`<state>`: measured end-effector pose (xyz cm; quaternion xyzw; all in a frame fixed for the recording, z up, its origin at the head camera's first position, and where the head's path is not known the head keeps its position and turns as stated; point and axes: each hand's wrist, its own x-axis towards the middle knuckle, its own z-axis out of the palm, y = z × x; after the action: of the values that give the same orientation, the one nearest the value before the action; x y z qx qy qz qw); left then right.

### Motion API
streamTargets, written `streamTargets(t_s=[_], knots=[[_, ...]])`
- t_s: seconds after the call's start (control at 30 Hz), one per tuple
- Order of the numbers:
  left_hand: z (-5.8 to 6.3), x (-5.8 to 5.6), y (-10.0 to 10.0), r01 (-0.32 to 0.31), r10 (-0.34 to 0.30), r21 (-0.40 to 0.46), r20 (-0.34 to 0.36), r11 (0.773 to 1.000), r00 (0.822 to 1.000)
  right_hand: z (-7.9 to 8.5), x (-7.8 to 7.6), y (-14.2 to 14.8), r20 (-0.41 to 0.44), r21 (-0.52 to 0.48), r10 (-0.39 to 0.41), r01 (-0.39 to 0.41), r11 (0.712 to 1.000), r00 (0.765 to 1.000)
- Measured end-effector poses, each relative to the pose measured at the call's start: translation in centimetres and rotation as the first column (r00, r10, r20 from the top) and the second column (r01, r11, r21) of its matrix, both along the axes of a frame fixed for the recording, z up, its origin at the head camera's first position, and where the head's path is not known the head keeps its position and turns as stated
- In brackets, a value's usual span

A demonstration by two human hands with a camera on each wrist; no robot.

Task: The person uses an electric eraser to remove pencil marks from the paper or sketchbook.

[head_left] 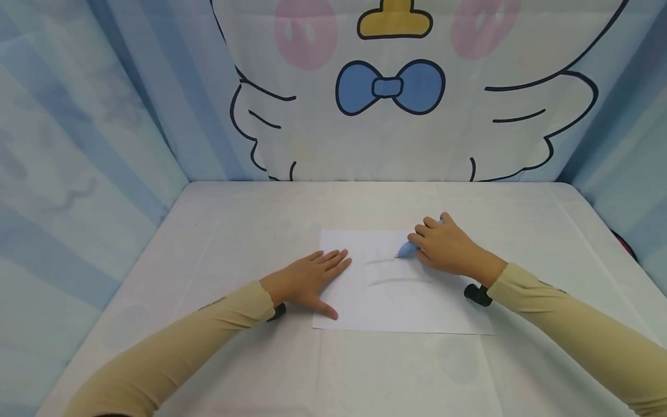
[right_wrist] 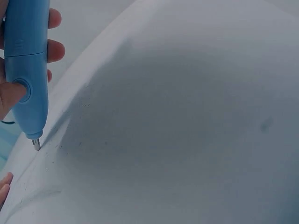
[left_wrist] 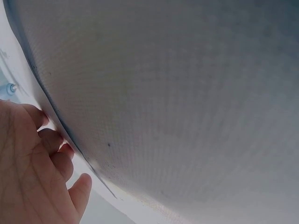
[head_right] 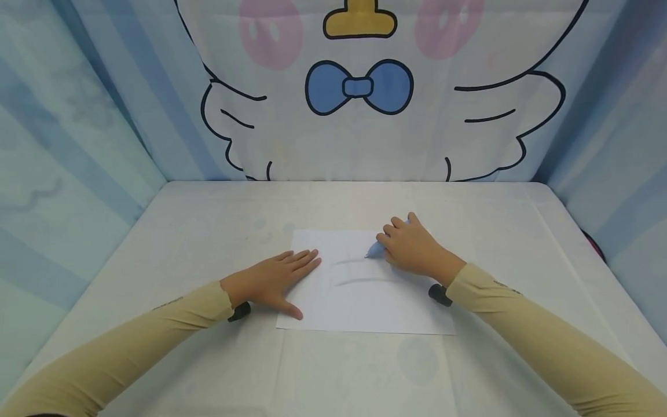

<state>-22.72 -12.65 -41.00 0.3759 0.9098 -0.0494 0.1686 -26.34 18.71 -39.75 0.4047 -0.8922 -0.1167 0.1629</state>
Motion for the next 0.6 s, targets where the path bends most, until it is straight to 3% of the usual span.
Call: streamTargets(t_s=[0.23,0.6], knots=[[0.01,-0.09,-0.07,0.002,-0.002,0.000,0.002,1.000,1.000,0.00,-0.37,-0.02,-0.028,-0.055,0.043,-0.044,0.998,0.999],[0.21,-0.05,-0.18,0.005,-0.005,0.013,0.009,1.000,1.000,0.41,-0.04,-0.31,-0.017,-0.019,0.084,-0.084,0.996,0.996]])
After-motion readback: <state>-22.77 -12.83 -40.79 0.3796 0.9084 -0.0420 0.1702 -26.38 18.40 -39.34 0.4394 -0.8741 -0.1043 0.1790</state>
